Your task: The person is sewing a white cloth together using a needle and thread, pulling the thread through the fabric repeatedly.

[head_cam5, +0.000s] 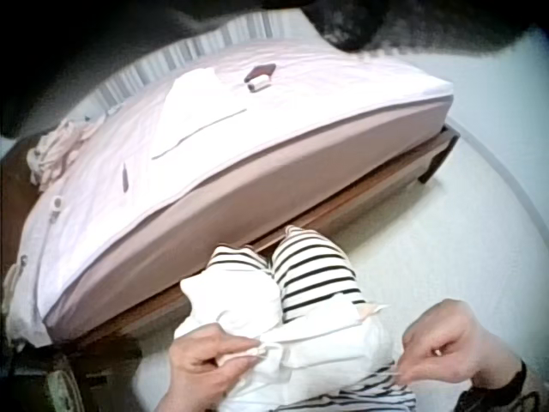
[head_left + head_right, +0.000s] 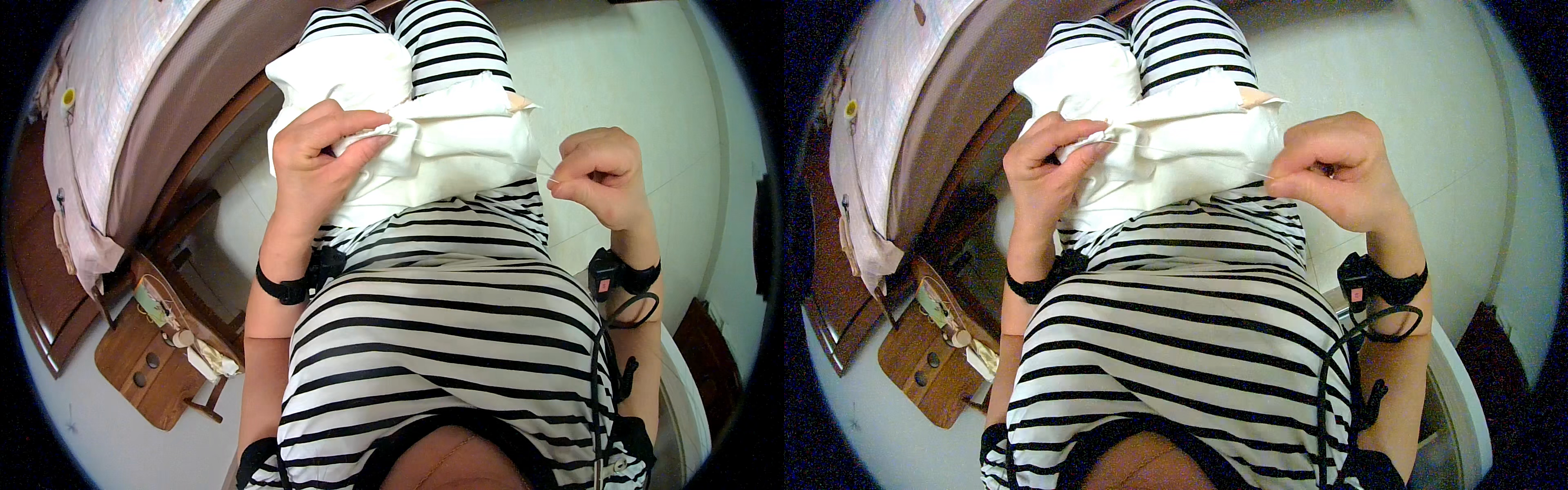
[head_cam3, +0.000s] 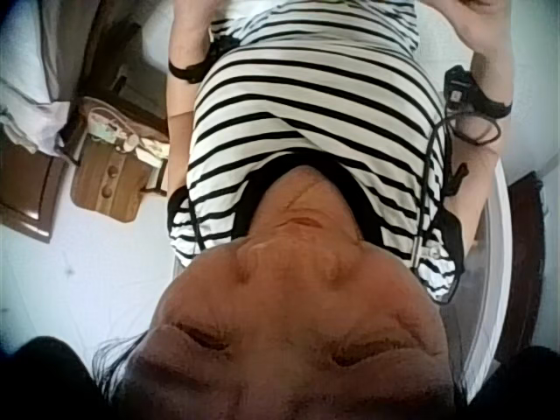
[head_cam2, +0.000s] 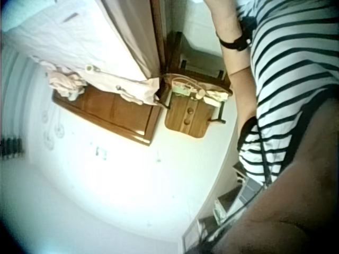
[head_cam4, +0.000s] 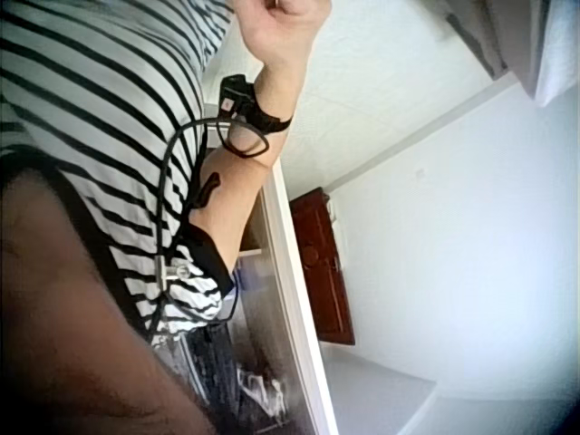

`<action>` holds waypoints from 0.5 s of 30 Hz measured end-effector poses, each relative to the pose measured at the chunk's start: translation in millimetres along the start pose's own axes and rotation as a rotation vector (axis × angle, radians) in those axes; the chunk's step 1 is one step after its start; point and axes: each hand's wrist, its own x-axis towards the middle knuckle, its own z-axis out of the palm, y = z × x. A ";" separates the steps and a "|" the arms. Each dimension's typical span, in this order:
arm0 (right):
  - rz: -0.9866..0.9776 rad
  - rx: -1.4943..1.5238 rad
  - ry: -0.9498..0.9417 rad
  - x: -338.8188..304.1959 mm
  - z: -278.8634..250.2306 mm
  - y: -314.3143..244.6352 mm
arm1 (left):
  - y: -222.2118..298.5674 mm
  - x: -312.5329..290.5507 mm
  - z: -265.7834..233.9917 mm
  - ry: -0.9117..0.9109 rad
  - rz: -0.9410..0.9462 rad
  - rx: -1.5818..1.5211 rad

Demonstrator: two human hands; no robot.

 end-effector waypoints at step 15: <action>0.423 -0.235 -0.211 -16.9 -12.0 26.0 | 1.9 -1.8 -2.0 -0.003 0.012 -0.004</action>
